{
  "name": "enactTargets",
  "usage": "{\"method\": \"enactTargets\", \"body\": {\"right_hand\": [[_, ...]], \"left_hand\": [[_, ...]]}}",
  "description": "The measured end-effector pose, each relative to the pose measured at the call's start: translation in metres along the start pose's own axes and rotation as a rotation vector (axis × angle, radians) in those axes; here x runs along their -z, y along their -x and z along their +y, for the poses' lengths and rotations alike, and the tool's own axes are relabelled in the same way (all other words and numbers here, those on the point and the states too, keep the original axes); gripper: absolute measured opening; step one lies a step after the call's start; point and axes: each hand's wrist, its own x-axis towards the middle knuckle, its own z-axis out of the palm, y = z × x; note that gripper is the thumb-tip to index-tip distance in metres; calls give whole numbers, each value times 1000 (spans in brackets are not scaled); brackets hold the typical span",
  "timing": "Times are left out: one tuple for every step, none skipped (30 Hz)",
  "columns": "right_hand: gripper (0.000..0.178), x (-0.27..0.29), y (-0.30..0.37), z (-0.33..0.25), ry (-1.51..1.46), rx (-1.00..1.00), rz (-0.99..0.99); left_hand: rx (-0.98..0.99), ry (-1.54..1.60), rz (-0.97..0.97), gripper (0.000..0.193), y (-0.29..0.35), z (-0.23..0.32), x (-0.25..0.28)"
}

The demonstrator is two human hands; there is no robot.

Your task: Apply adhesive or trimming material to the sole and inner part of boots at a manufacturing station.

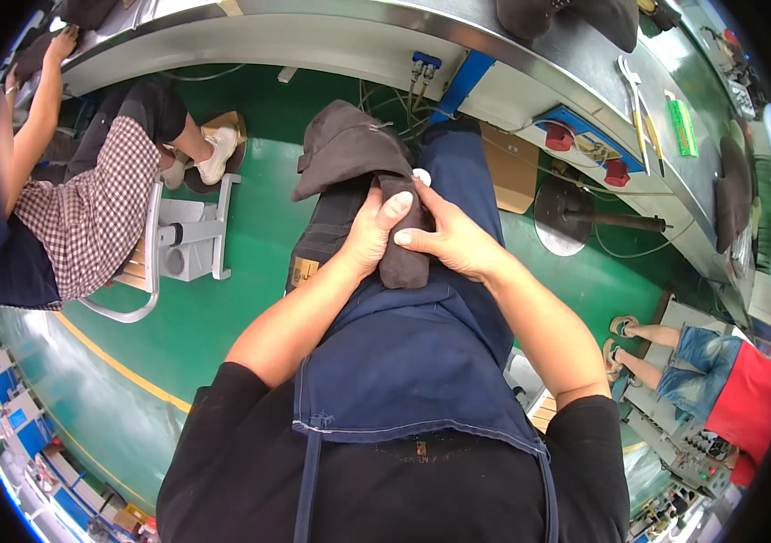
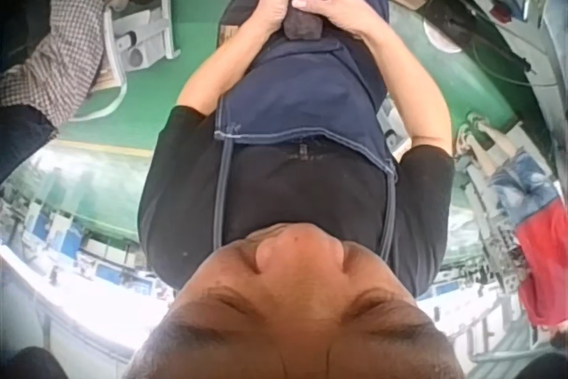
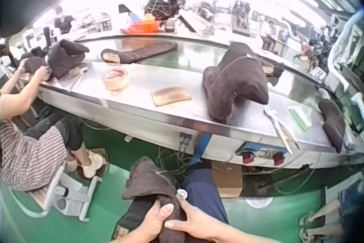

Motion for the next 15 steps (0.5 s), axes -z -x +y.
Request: {"method": "enactTargets", "body": {"right_hand": [[121, -2, -3, -4, 100, -12, 50], [121, -1, -3, -4, 103, -7, 51], [126, 3, -3, -3, 135, 13, 23], [132, 7, -2, -1, 169, 31, -6], [145, 8, 4, 4, 110, 94, -82], [151, 13, 10, 9, 203, 158, -101], [150, 13, 15, 9, 297, 174, -95], [150, 11, 18, 9, 391, 190, -89], [150, 8, 21, 9, 393, 193, -93], [143, 4, 21, 5, 528, 276, -36], [136, 0, 20, 1, 662, 360, 21], [136, -1, 20, -6, 668, 367, 18], [128, -5, 20, -25, 653, 319, 76], [121, -10, 20, -41, 636, 265, 136], [99, -16, 21, -49, 762, 464, 250]], "left_hand": [[31, 19, 8, 95, 0, 3, 3], [62, 37, 16, 95, -1, 5, 5], [43, 45, -2, 99, -5, 7, 6], [37, 45, -3, 99, -6, 6, 6], [30, 26, 14, 99, -9, 3, 5], [24, 6, 30, 100, -12, 2, 6], [-10, 10, 39, 99, -12, 4, 6], [-14, 10, 42, 99, -12, 7, 7], [32, 38, 49, 98, -14, 12, 10], [72, 64, 52, 97, -18, 19, 9], [56, 59, 113, 89, -22, 24, 7], [46, 58, 115, 89, -23, 31, 6], [94, 103, 123, 83, -22, 49, 3], [147, 151, 129, 79, -21, 65, 0], [175, 184, 195, 75, -21, 78, -4]]}}
